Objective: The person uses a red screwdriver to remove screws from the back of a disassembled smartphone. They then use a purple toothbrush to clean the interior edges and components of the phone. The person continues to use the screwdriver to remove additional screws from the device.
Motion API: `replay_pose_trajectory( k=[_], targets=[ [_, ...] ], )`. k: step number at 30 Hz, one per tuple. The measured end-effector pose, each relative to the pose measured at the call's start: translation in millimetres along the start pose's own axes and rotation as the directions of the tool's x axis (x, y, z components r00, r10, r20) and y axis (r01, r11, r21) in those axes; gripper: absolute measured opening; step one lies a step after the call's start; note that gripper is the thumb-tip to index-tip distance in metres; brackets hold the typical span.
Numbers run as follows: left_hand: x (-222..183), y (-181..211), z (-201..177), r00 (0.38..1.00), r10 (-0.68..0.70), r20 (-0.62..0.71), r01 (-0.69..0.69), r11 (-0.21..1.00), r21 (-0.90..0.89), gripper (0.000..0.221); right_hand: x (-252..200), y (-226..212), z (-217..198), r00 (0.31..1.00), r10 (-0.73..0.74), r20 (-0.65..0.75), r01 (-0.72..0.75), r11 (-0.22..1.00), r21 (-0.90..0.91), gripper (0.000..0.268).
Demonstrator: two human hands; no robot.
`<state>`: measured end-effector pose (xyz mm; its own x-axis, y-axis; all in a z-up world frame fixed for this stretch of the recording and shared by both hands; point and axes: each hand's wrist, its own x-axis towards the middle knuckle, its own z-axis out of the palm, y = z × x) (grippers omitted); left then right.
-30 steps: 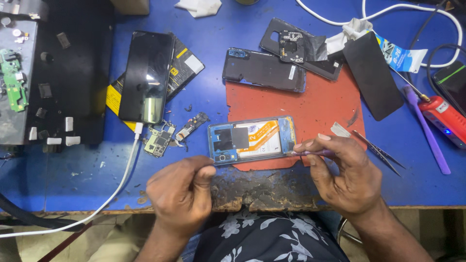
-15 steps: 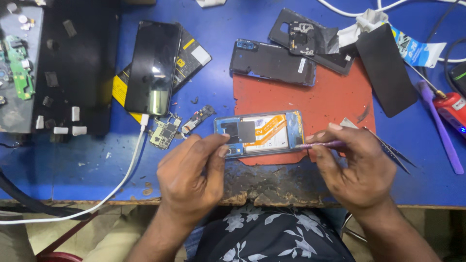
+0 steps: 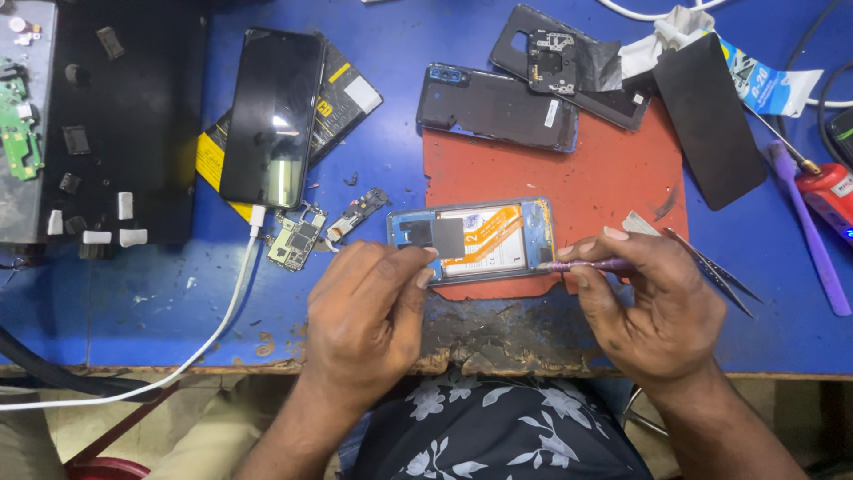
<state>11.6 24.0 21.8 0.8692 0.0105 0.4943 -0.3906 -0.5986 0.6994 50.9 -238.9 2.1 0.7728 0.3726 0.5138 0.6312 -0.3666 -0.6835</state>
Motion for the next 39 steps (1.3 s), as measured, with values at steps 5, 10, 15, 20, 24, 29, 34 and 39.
replay_pose_trajectory(
  k=[5,10,15,20,24,29,34,39],
  targets=[
    [-0.7,-1.5,0.9,1.0,-0.007,0.001,0.007,1.0,0.011,0.017,-0.5,1.1,-1.3,1.0,-0.004,0.004,0.004,1.0,-0.01,0.044],
    [-0.8,-2.8,1.4,1.0,-0.002,-0.003,0.002,1.0,0.013,0.016,-1.2,2.0,0.0,1.0,-0.003,-0.008,0.003,1.0,-0.028,0.044],
    [-2.0,-4.3,1.2,1.0,-0.004,-0.001,0.004,1.0,0.015,0.016,2.2,-1.1,-1.6,0.994,-0.106,0.022,0.108,0.977,-0.184,0.045],
    [-0.2,-3.8,1.8,1.0,0.01,0.005,-0.01,1.0,-0.011,0.019,16.1,-7.1,-4.6,0.972,-0.218,0.083,0.23,0.955,-0.188,0.039],
    [7.7,1.7,2.4,0.998,0.06,0.022,-0.059,0.998,-0.034,0.022,21.9,-15.4,-2.7,0.979,-0.188,0.076,0.194,0.978,-0.076,0.036],
    [22.9,9.9,8.5,0.966,0.161,0.202,-0.158,0.987,-0.033,0.02,19.9,-20.1,-1.5,0.988,-0.082,0.133,0.071,0.993,0.09,0.042],
    [55.7,12.2,20.7,0.879,0.229,0.418,-0.25,0.968,-0.005,0.023,26.0,-11.7,1.0,0.996,-0.031,0.089,0.025,0.998,0.064,0.046],
    [78.1,4.9,39.7,0.815,0.246,0.524,-0.282,0.959,-0.012,0.023,29.4,-11.4,1.7,0.993,-0.02,0.115,-0.005,0.978,0.21,0.054]
  ],
)
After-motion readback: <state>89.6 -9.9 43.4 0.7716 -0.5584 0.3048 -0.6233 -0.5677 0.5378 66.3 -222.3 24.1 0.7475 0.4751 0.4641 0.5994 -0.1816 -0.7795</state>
